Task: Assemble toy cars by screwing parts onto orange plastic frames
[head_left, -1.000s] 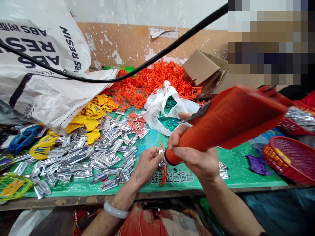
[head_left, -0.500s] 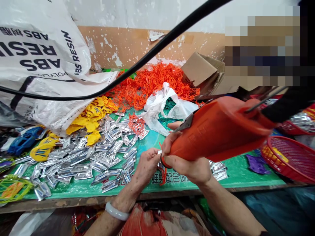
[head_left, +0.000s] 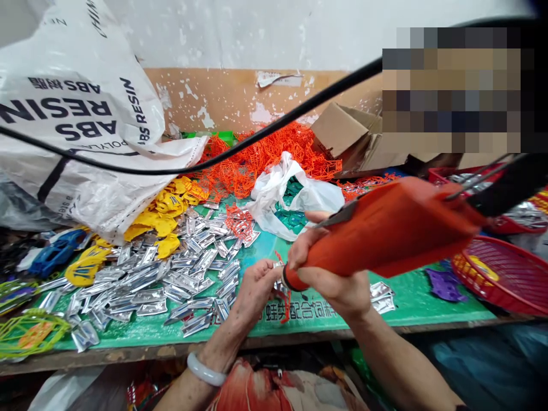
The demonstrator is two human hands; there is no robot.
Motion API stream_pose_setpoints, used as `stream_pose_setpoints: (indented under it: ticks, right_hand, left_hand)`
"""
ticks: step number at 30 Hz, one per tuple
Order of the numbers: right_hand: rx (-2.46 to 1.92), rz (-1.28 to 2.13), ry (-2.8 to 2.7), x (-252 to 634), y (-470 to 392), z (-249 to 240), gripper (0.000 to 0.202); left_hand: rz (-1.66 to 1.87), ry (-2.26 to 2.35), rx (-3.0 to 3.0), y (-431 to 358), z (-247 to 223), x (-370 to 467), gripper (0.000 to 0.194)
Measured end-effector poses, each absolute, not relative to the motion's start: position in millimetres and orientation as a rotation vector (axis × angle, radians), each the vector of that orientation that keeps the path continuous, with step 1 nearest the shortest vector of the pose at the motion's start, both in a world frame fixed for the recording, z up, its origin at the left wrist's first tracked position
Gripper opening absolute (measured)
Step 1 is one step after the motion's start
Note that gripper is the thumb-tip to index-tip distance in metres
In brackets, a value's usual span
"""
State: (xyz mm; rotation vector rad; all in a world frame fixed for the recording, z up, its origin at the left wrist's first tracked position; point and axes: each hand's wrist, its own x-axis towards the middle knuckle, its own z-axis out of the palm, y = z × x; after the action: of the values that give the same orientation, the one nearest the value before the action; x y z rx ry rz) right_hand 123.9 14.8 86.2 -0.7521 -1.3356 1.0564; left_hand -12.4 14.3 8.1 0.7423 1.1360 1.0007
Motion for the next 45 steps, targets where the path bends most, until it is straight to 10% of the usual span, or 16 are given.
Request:
stream_pose_setpoints:
  ticks: [28,45]
  right_hand:
    - [-0.806,0.875,-0.986,162,45,77,0.020]
    - [-1.226,0.433,-1.010,178,75,71,0.042]
  left_hand:
    - [0.969,0.744,0.355,-5,-7,-42,0.015]
    - [1.033,0.753,0.095,-11,-7,-46,0.013]
